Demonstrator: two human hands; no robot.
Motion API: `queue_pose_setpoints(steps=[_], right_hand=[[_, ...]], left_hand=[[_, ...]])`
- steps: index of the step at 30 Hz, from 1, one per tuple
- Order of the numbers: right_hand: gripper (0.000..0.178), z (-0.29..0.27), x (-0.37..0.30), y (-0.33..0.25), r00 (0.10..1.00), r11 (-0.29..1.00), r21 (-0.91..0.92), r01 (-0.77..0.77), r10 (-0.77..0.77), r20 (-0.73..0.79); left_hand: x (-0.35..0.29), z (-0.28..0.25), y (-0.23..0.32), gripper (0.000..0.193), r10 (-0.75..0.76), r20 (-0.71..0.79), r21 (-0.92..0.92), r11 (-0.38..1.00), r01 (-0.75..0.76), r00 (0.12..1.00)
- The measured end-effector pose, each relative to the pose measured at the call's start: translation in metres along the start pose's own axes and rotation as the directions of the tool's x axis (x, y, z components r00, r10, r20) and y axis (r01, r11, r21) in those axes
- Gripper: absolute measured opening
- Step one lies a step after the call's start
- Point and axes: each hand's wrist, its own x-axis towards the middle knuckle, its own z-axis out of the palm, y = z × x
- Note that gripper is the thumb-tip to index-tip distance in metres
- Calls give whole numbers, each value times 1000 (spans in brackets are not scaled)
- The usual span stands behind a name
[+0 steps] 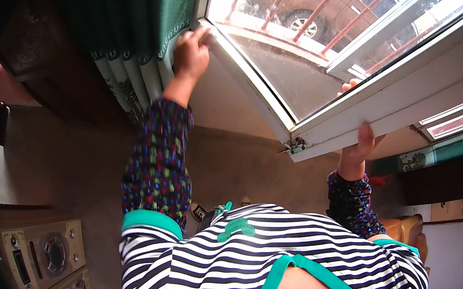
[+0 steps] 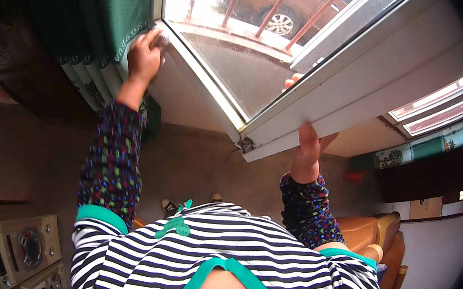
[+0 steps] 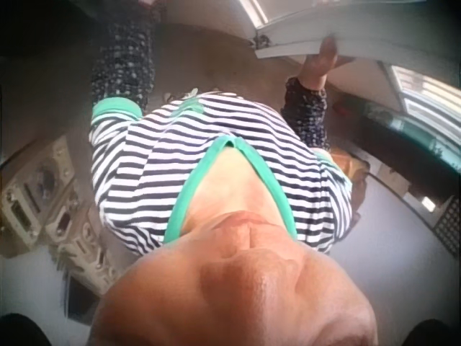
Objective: The person wrings out a cloth in a yellow bucket of soapy water, then carries the bucket and cloth to a window. They wipe the window frame and glass with the cloth, cleaning multiple sections of the window.
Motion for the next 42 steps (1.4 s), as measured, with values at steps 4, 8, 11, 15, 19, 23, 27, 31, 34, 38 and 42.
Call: queue_pose_setpoints(steps=[4,8,11,15,19,23,27,31,34,38,42], right_hand=[[66,-3,-1,3,996,1000,-5,-29,29,-82],[67,7,-3,-5,985,988,-55,-142,135,-109],[70,0,-25,-1,957,980,-22,-197,187,-221],[76,9,-12,-3,945,968,-1,-252,245,-214],[80,-2,0,4,970,990,40,-134,140,-201],[79,3,0,6,965,989,17,-147,147,-216],[74,-2,4,11,975,993,12,-114,114,-191],[71,-7,2,15,982,993,79,-92,103,-158],[71,-6,-1,13,972,991,87,-99,115,-205],[76,-11,0,10,974,984,-82,-158,142,-174],[72,-11,0,16,991,999,14,-45,46,-128]], left_hand=[[-13,-58,117,31,56,-168,-545,826,-140,984],[-17,-42,202,33,115,-341,-770,536,-347,933],[-39,-3,257,36,159,-411,-761,483,-434,898],[-85,16,228,45,282,-344,-462,779,-423,895],[-155,28,183,37,300,-145,-180,929,-323,943],[-163,28,166,37,345,-97,-292,887,-358,934],[-200,46,137,39,274,-113,-284,912,-295,955],[-239,51,90,14,-94,154,-411,899,151,984],[-214,22,92,20,-145,23,-416,898,142,989],[-171,-30,123,22,-180,34,-670,726,156,983],[-68,-61,199,29,190,-359,-787,464,-406,914]])
